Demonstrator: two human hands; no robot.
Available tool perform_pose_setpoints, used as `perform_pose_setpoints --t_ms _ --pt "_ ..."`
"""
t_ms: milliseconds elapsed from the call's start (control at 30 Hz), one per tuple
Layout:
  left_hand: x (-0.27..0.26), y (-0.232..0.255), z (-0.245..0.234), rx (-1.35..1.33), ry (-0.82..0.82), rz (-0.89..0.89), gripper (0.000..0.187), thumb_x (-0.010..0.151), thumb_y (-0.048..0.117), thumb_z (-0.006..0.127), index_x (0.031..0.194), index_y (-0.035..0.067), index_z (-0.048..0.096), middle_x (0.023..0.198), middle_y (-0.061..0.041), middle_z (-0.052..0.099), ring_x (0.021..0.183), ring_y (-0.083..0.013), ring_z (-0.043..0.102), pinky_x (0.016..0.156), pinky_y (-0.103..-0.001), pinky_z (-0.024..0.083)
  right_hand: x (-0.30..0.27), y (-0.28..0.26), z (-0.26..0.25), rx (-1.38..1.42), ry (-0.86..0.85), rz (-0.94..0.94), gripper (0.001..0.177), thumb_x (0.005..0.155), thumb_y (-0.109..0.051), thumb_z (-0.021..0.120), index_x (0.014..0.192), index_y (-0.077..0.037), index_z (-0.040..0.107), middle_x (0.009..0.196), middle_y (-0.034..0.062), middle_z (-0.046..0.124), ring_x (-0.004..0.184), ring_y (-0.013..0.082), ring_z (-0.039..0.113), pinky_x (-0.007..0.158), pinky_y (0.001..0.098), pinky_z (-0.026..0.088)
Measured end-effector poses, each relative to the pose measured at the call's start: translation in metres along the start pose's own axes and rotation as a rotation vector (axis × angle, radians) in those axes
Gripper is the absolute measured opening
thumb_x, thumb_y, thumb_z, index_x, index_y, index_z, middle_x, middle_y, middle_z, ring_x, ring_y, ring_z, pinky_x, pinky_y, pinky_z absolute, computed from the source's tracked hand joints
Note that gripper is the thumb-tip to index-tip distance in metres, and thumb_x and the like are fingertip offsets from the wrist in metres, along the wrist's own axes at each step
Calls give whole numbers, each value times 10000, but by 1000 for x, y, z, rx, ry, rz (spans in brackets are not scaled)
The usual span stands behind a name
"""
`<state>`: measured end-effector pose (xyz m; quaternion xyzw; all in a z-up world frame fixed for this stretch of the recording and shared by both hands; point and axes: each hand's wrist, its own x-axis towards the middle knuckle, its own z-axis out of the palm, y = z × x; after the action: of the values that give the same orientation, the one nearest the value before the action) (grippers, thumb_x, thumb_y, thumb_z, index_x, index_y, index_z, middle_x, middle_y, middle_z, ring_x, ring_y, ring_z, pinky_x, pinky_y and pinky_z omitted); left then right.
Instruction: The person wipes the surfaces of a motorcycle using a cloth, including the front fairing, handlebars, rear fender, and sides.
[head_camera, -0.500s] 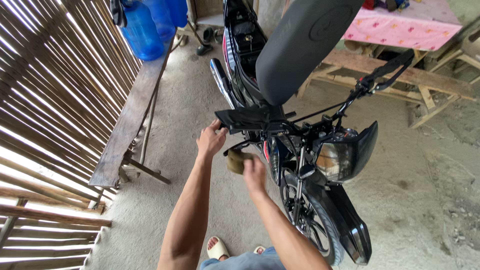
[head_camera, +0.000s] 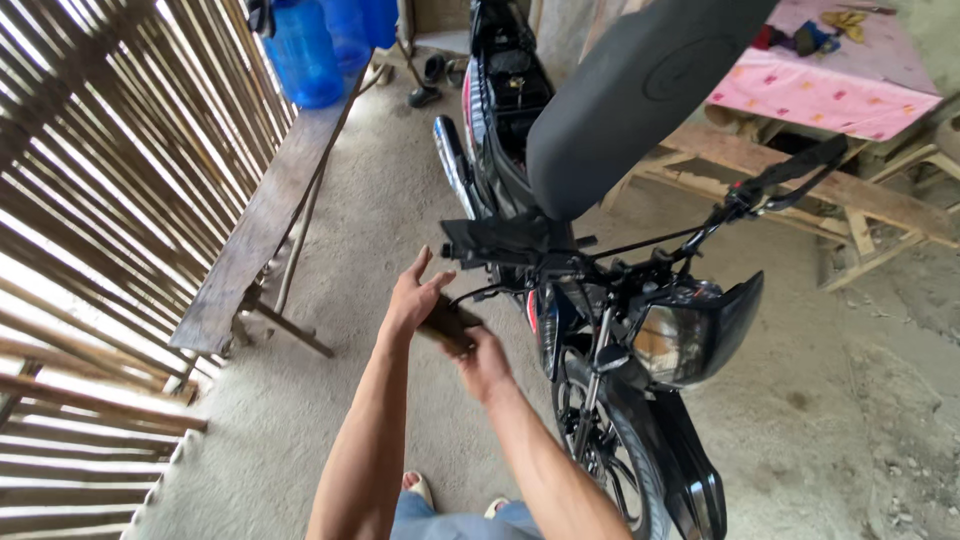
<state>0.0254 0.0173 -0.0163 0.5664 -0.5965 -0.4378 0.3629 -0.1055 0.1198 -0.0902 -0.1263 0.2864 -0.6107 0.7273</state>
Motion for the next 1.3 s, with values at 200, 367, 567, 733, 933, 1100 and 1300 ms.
perform_pose_setpoints --t_ms 200,367,567,733,933,1100,1300 --pt "-27 -40 -9 -362 -322 -341 702 790 386 795 1377 28 653 1223 -135 738 1130 -245 695 957 -422 544 14 -3 -24 148 193 -11 464 899 -154 542 1351 -48 536 1287 111 633 1128 231 621 909 414 559" --pt "6 -56 -18 -438 -413 -210 611 810 209 840 1351 -17 669 1206 -178 751 1061 -246 727 910 -382 589 29 9 -22 199 299 -92 456 915 -153 555 1349 -17 516 1291 145 617 1150 261 612 927 424 552" --pt "51 -69 -39 -434 -617 -136 509 863 98 732 1357 0 661 1220 -180 747 1097 -286 734 965 -399 603 44 26 0 245 473 -214 453 928 -130 565 1364 -12 518 1350 168 570 1210 263 561 930 424 552" --pt "52 -53 -48 -389 -652 -214 457 938 169 647 1386 100 597 1286 -77 712 1170 -262 716 1026 -418 569 16 -3 29 62 960 -587 450 925 -128 597 1358 -44 511 1368 159 528 1206 270 592 987 440 585" --pt "60 -52 -45 -232 -755 -150 412 982 316 678 1342 117 709 1196 -44 766 1132 -209 716 933 -379 553 35 -7 76 -738 1040 -633 386 942 -257 620 1262 -60 530 1303 156 550 1137 277 634 942 423 556" --pt "73 -87 -38 -336 -699 -43 234 934 213 672 1121 100 758 1015 -25 810 965 -136 764 801 -326 560 35 31 105 -1458 639 -900 295 912 -151 623 1166 -8 669 1232 108 648 1133 267 621 981 432 520" --pt "71 -105 -57 -180 -548 -346 397 991 412 669 911 31 745 825 -62 753 773 -148 681 764 -326 537 15 -25 107 -1755 989 -1094 279 875 -72 628 1144 -31 688 1297 109 639 1155 339 559 953 487 518"
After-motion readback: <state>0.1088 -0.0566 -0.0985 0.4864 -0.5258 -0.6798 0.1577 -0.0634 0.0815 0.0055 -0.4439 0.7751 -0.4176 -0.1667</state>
